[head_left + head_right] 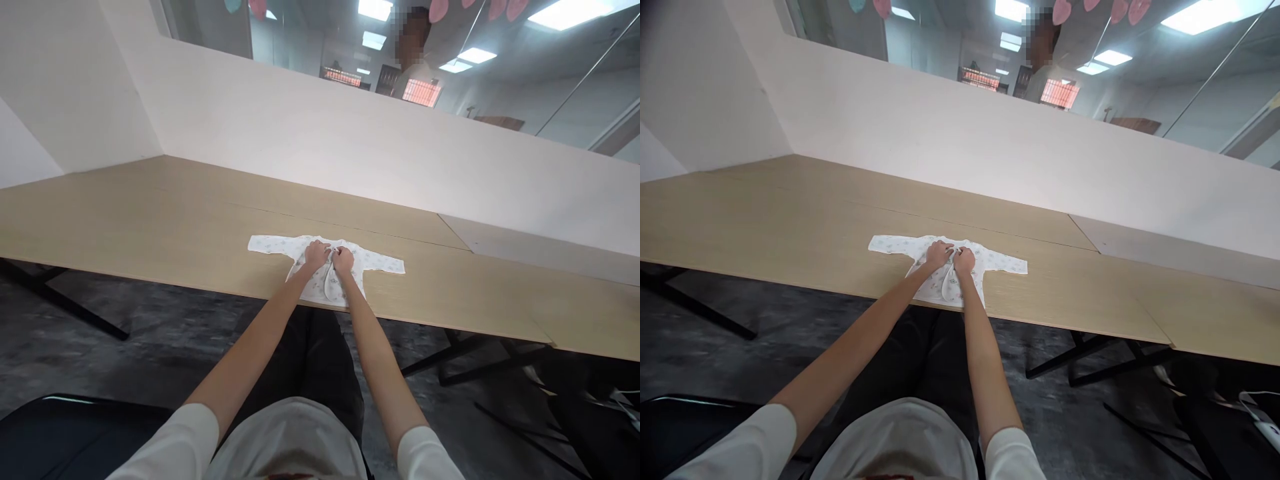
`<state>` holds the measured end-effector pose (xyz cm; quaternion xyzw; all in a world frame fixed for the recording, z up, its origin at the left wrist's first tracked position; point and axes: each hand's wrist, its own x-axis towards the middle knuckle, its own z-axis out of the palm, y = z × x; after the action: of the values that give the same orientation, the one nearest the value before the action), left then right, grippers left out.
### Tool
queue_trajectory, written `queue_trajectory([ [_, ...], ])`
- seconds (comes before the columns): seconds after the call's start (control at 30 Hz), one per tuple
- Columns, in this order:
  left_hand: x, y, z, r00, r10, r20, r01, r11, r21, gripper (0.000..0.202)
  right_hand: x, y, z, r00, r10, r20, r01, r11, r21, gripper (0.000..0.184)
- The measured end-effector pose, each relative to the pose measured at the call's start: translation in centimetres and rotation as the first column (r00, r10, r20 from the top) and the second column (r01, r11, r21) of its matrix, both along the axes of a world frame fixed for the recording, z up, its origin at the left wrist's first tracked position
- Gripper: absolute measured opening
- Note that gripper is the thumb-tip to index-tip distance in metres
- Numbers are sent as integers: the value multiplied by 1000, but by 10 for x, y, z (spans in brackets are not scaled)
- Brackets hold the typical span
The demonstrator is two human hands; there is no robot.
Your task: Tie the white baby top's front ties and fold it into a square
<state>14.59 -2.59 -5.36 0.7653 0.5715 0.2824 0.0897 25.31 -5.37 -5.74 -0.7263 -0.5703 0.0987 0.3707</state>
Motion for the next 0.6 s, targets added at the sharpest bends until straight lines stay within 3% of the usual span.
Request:
queue_trajectory([
  [0.23,-5,-7,0,990,-54,129,53,999,10,25,-1,-2,2,1000,6,8,-6,1000,-3,31],
  [0.4,-9,-7,-1,946,-129,296,130,991,19,24,0,-5,2,998,43,-43,-41,999,35,38],
  [0.6,-10,-3,-6,895,-138,424,141,990,24,18,2,-4,-1,992,64,-110,-57,996,68,37],
])
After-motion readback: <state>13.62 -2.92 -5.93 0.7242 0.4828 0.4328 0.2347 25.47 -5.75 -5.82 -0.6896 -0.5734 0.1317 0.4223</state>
